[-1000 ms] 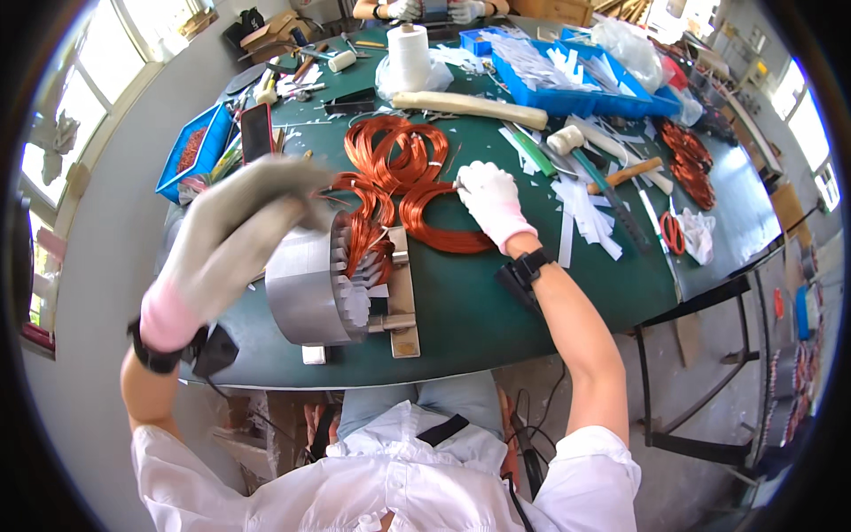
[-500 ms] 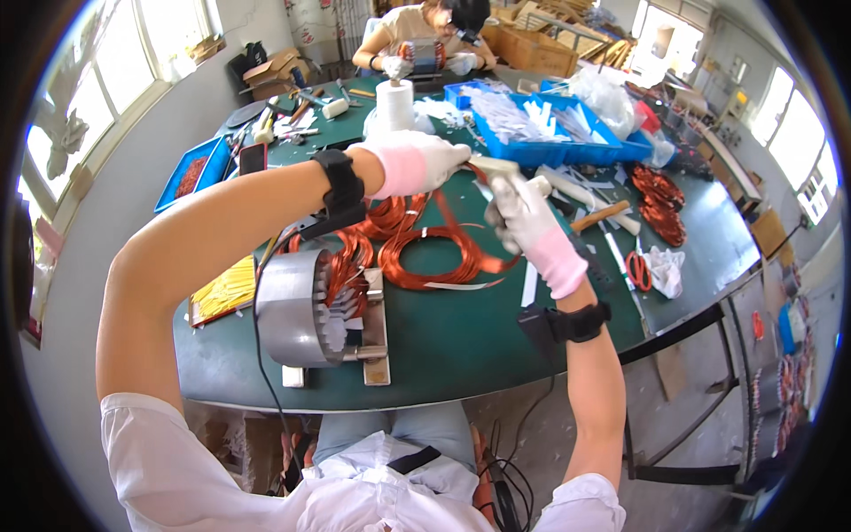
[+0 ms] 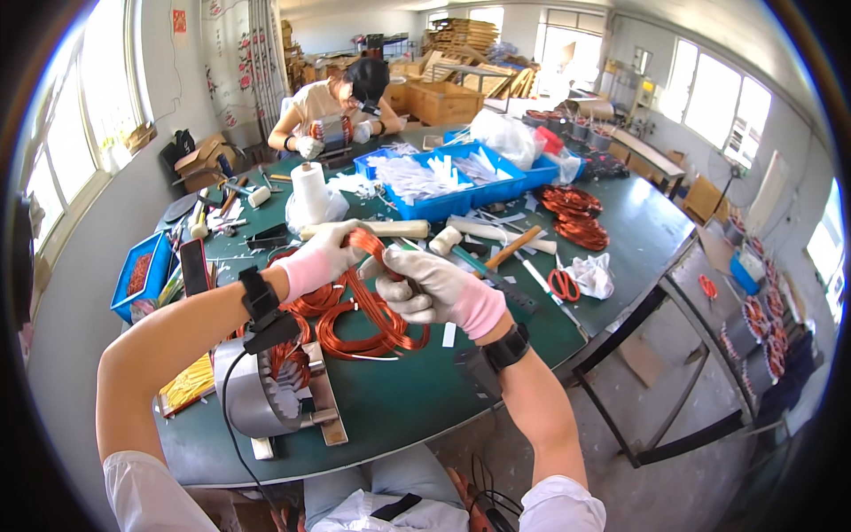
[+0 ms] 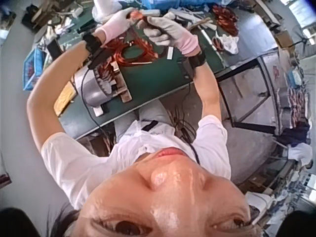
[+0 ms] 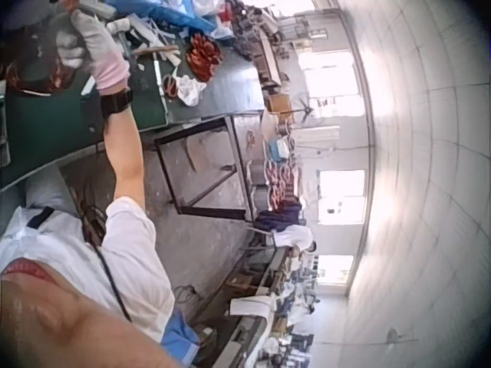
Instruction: Assembling and winding copper coils into a metal motor stator housing on a fabrication floor.
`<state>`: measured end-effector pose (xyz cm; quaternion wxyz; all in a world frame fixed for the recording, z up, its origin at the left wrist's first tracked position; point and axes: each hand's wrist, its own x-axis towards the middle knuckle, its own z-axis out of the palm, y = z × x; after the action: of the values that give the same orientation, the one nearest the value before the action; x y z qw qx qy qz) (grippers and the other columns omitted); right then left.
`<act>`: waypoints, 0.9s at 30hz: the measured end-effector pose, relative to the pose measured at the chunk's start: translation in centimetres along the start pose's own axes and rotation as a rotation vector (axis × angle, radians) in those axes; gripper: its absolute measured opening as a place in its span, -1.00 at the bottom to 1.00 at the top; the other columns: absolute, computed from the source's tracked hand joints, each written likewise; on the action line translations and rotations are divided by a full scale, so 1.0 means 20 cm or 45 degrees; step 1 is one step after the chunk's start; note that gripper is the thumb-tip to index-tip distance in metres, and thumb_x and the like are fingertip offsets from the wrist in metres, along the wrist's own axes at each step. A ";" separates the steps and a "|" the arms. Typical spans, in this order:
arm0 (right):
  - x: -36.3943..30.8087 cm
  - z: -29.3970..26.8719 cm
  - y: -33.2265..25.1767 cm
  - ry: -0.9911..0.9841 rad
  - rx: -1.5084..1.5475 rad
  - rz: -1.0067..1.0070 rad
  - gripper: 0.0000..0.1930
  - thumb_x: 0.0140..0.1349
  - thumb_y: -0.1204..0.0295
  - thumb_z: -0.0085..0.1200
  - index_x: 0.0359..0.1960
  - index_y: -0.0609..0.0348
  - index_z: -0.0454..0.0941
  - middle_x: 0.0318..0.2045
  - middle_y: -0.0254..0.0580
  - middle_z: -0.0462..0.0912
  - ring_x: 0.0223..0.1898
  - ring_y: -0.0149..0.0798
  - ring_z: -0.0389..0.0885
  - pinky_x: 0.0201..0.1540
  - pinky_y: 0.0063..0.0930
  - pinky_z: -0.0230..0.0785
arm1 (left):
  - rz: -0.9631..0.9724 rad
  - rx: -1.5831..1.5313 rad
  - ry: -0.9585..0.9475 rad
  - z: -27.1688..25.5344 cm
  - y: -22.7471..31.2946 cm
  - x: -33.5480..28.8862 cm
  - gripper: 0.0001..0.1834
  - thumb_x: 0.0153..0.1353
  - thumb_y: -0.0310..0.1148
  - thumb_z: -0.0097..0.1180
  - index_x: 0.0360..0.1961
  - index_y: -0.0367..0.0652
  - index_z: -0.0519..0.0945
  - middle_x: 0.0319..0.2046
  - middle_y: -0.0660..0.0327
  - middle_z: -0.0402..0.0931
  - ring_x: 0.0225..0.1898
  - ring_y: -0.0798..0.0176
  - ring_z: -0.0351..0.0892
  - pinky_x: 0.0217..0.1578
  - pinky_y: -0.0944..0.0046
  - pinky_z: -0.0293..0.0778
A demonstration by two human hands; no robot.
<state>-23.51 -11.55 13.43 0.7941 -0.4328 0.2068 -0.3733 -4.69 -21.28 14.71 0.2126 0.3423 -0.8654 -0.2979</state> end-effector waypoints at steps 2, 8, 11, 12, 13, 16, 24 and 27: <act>0.01 -0.01 0.01 -0.046 0.074 -0.014 -0.61 0.39 0.11 -0.15 -0.05 0.19 0.46 -0.63 -0.53 0.26 -0.77 -0.70 0.10 -0.79 -0.81 -0.05 | 0.142 0.154 0.024 -0.03 -0.01 -0.01 -0.78 0.16 -0.44 0.02 -0.14 -0.15 0.53 -0.47 0.08 0.52 -0.38 0.14 0.57 -0.34 0.18 0.46; 0.05 -0.04 0.06 0.244 -0.502 -0.226 -0.67 0.37 0.19 -0.07 -0.08 0.22 0.43 -0.54 -0.47 0.43 -0.70 -0.60 0.31 -0.67 -0.77 0.19 | 0.338 0.856 -0.003 -0.14 0.06 -0.07 -0.80 0.20 -0.27 0.02 -0.25 -0.10 0.60 -0.52 0.06 0.59 -0.44 -0.04 0.60 -0.38 0.01 0.50; 0.16 0.04 0.12 0.841 -1.592 -0.806 -0.76 0.24 0.35 0.07 -0.12 0.16 0.46 -0.36 -0.30 0.54 -0.39 -0.33 0.52 -0.31 -0.48 0.38 | 0.300 1.014 0.073 -0.17 0.07 -0.08 -0.77 0.20 -0.21 0.02 -0.28 -0.08 0.62 -0.52 0.10 0.61 -0.47 -0.01 0.61 -0.43 0.02 0.51; 0.20 0.07 0.17 1.265 -2.327 -1.371 -0.76 0.16 0.42 0.11 -0.13 0.14 0.46 -0.30 -0.24 0.55 -0.27 -0.22 0.54 -0.18 -0.36 0.38 | 0.246 1.084 0.096 -0.17 0.08 -0.08 -0.77 0.21 -0.21 0.02 -0.29 -0.09 0.63 -0.52 0.09 0.61 -0.47 -0.02 0.61 -0.42 0.03 0.51; 0.21 0.12 0.23 1.380 -2.273 -1.496 -0.65 0.03 0.49 0.16 -0.10 0.14 0.46 -0.18 -0.15 0.51 -0.10 -0.05 0.46 -0.02 -0.24 0.30 | 0.247 1.085 0.098 -0.18 0.08 -0.08 -0.77 0.21 -0.21 0.02 -0.29 -0.09 0.63 -0.52 0.09 0.61 -0.47 -0.02 0.61 -0.42 0.03 0.51; 0.38 0.24 0.50 1.250 -1.405 -1.285 -0.65 0.13 0.52 0.14 -0.04 0.27 0.37 -0.17 -0.12 0.53 -0.06 -0.21 0.49 0.03 -0.34 0.31 | 0.120 1.064 0.150 -0.20 0.09 -0.09 -0.73 0.22 -0.20 0.00 -0.33 -0.16 0.63 -0.48 0.06 0.61 -0.42 -0.04 0.62 -0.36 0.05 0.52; 0.37 0.19 0.38 0.188 -0.148 -0.267 -0.80 0.30 0.42 0.00 -0.12 0.25 0.40 -0.41 -0.35 0.51 -0.45 -0.51 0.46 -0.34 -0.64 0.36 | 0.079 0.348 -0.485 -0.35 -0.01 -0.17 -0.62 0.34 -0.19 -0.18 -0.06 -0.19 0.56 -0.43 0.11 0.52 -0.37 0.31 0.50 -0.29 0.29 0.45; 0.37 0.21 0.37 0.194 -0.481 -0.243 -0.86 0.25 0.44 0.03 -0.24 0.27 0.48 -0.46 -0.39 0.50 -0.50 -0.55 0.43 -0.50 -0.68 0.21 | 0.128 -0.155 -0.412 -0.32 -0.07 -0.23 -0.55 0.38 -0.09 -0.21 -0.03 -0.27 0.50 -0.53 0.25 0.46 -0.44 0.45 0.46 -0.41 0.40 0.39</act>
<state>-12.93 -12.42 9.39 0.6420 -0.5621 0.2906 -0.4330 2.72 -21.17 17.83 0.1057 0.2327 -0.8846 -0.3900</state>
